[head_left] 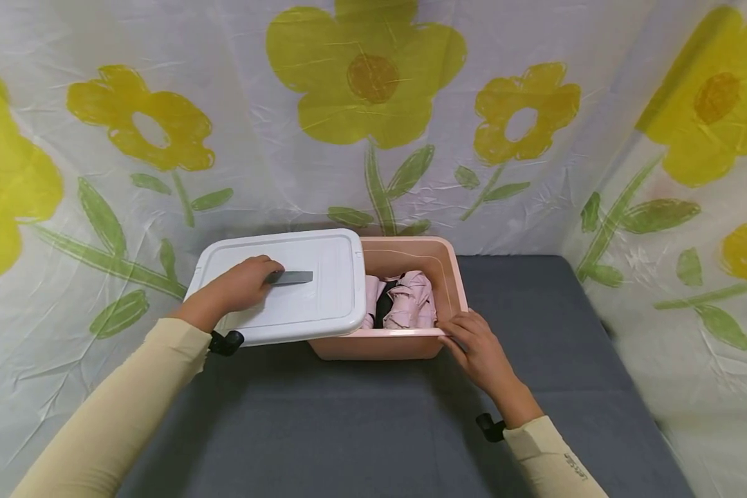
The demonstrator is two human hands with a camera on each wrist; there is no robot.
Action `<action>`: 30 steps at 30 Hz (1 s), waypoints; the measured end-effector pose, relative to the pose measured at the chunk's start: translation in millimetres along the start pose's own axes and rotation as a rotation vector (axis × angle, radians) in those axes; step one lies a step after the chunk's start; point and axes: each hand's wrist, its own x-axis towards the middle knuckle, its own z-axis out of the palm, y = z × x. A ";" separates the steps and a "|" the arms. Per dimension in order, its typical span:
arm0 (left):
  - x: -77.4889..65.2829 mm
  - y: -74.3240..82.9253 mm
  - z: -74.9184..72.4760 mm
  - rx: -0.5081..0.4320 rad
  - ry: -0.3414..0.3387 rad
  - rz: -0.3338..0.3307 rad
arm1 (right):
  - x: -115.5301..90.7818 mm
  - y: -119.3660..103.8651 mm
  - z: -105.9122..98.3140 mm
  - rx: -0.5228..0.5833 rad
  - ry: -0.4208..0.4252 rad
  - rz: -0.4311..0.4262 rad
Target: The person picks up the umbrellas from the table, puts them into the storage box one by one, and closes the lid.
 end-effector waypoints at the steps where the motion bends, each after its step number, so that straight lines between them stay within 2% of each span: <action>1: 1.3 1.6 0.4 -0.001 -0.005 -0.001 | 0.0 -0.2 0.1 0.000 0.004 -0.003; 21: 26.2 31.7 2.9 0.001 -0.033 0.030 | 1.4 -4.6 -5.0 -0.028 -0.030 0.006; 30: 35.7 43.8 7.5 -0.008 -0.033 0.066 | -0.4 -2.4 -6.3 0.008 0.027 -0.033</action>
